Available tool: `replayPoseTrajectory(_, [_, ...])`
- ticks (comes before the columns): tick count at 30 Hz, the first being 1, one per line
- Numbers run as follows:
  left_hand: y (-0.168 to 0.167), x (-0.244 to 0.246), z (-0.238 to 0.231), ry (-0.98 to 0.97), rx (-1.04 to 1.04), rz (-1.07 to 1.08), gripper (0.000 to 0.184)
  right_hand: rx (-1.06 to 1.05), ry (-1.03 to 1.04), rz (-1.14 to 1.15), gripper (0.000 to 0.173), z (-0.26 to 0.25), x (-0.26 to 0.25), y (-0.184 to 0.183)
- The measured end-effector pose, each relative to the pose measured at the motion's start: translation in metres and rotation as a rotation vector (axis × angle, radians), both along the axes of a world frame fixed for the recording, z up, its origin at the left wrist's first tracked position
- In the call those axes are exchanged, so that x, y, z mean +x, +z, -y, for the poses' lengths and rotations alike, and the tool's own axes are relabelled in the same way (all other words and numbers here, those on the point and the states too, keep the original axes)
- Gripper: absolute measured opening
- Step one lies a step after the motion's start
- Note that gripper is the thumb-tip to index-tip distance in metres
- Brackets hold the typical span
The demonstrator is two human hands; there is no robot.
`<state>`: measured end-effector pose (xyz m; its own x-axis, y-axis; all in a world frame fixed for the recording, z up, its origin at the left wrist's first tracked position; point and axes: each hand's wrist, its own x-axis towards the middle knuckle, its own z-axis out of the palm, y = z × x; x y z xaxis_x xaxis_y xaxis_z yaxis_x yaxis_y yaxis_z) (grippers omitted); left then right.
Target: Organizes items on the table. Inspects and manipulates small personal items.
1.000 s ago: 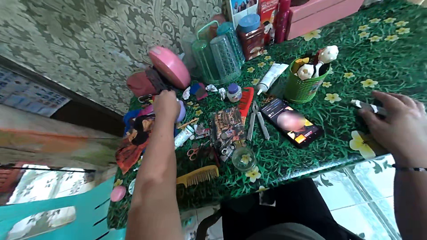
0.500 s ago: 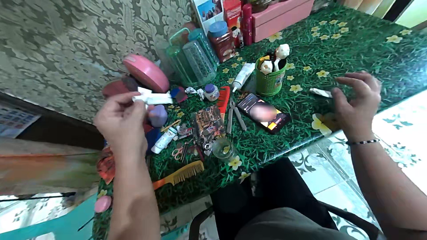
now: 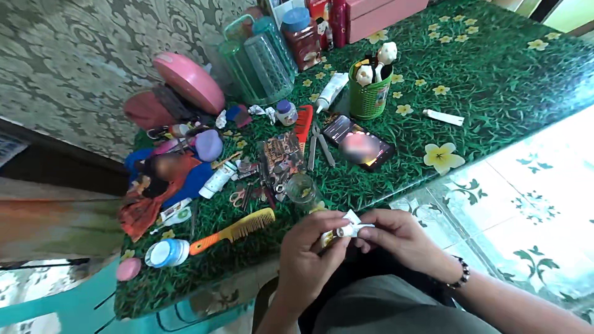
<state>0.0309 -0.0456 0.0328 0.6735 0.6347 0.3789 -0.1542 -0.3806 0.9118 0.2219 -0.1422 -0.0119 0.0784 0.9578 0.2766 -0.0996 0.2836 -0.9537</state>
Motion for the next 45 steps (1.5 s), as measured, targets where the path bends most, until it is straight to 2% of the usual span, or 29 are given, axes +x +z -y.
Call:
replayPoseTrajectory(4, [-0.002, -0.007, 0.004, 0.035, -0.081, -0.057, 0.028, 0.047, -0.065, 0.002, 0.018, 0.001, 0.012, -0.002])
replayPoseTrajectory(8, [-0.005, -0.008, 0.007, 0.055, -0.069, -0.124, 0.017, 0.161, -0.007, 0.112, 0.026, -0.003, 0.02, 0.004])
replayPoseTrajectory(12, [-0.007, -0.007, 0.005, 0.1, 0.013, -0.135, 0.017, 0.146, 0.041, 0.242, 0.022, -0.005, 0.012, 0.007])
replayPoseTrajectory(17, [-0.004, -0.006, 0.006, 0.129, -0.221, 0.044, 0.035, 0.08, 0.025, 0.03, 0.019, -0.004, 0.002, -0.001])
replayPoseTrajectory(20, [-0.012, -0.006, 0.005, 0.118, -0.33, 0.199, 0.028, 0.056, 0.021, -0.041, 0.019, -0.005, -0.001, -0.005])
replayPoseTrajectory(23, [-0.014, -0.006, 0.005, 0.095, -0.353, 0.244, 0.024, 0.049, 0.031, -0.066, 0.019, -0.005, -0.004, -0.007])
replayPoseTrajectory(26, [-0.016, -0.007, 0.005, 0.083, -0.279, 0.232, 0.03, 0.064, 0.013, -0.083, 0.019, -0.007, -0.006, -0.008])
replayPoseTrajectory(30, [-0.014, -0.005, 0.009, 0.147, -0.097, 0.133, 0.027, 0.046, -0.035, -0.081, 0.021, -0.01, -0.007, -0.008])
replayPoseTrajectory(34, [-0.015, -0.002, 0.011, 0.203, 0.036, 0.084, 0.025, 0.051, -0.09, -0.078, 0.017, -0.013, -0.011, -0.008])
replayPoseTrajectory(42, [-0.013, -0.006, 0.009, 0.159, 0.163, 0.091, 0.019, 0.161, -0.197, 0.175, 0.011, -0.013, -0.007, -0.001])
replayPoseTrajectory(45, [-0.007, -0.01, 0.004, 0.191, 0.196, 0.099, 0.019, 0.177, -0.211, 0.176, 0.01, -0.017, -0.002, 0.004])
